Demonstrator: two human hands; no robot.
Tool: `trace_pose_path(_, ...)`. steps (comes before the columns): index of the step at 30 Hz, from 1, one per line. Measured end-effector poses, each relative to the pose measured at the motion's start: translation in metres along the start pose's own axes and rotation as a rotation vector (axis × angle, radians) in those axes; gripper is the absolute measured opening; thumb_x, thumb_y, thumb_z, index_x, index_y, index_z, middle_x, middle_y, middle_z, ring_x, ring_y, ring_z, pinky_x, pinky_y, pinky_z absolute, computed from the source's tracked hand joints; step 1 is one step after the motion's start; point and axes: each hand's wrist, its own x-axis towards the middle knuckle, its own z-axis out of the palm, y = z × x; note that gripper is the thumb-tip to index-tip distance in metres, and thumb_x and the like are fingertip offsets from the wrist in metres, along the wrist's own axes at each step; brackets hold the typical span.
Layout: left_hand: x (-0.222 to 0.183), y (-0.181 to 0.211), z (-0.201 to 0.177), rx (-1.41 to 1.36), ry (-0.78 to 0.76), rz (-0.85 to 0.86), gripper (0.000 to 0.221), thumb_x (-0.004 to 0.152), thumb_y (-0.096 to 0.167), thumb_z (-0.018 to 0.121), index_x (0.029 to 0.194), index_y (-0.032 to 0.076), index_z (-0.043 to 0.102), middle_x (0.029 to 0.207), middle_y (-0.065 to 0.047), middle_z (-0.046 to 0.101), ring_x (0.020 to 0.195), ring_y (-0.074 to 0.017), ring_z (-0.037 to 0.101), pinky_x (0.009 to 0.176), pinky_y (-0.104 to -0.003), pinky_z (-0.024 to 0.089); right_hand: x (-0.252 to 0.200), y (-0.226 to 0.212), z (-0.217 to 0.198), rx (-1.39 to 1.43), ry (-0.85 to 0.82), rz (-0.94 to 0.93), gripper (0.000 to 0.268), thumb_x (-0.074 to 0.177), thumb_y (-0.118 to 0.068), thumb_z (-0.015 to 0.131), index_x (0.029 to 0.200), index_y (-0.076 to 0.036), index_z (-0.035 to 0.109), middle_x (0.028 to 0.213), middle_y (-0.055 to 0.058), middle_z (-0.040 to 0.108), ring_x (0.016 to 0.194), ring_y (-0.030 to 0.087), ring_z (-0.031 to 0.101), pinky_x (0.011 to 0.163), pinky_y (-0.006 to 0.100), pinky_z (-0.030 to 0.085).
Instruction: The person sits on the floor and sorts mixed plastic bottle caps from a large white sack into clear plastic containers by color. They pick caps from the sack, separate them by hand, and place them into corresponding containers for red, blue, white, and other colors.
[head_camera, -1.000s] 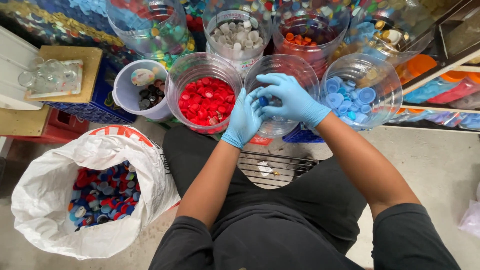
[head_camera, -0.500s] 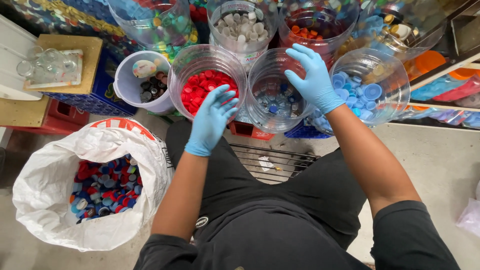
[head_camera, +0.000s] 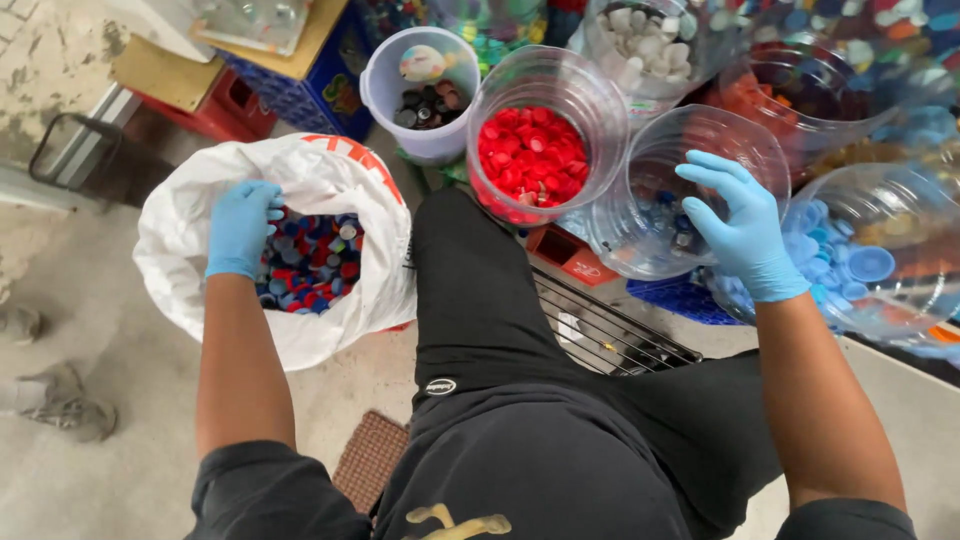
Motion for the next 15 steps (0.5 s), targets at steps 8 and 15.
trace_pose_path(8,0.028,-0.048,0.032,0.688,-0.386,-0.186,0.067,0.077,0.031,0.065,0.142,0.018,0.056,0.142,-0.014,0.06,0.124,-0.0365,0.058,0.104,-0.046,0.046,0.01,-0.027,0.005,0.014,-0.112,0.019,0.035,0.098,0.002,0.063,0.132,-0.002,0.068,0.142,0.019,0.063,0.133,0.031,0.06,0.118,0.045,0.045)
trace_pose_path(15,0.046,-0.09,0.079,0.821,-0.47,-0.22,0.102,0.073,0.04,0.081,0.158,0.023,0.028,0.15,-0.015,0.048,0.13,-0.0421,0.053,0.106,-0.051,0.049,-0.004,-0.032,-0.004,0.014,-0.12,0.071,0.037,0.097,0.003,0.059,0.133,0.0,0.067,0.143,0.02,0.063,0.134,0.032,0.059,0.12,0.046,0.043)
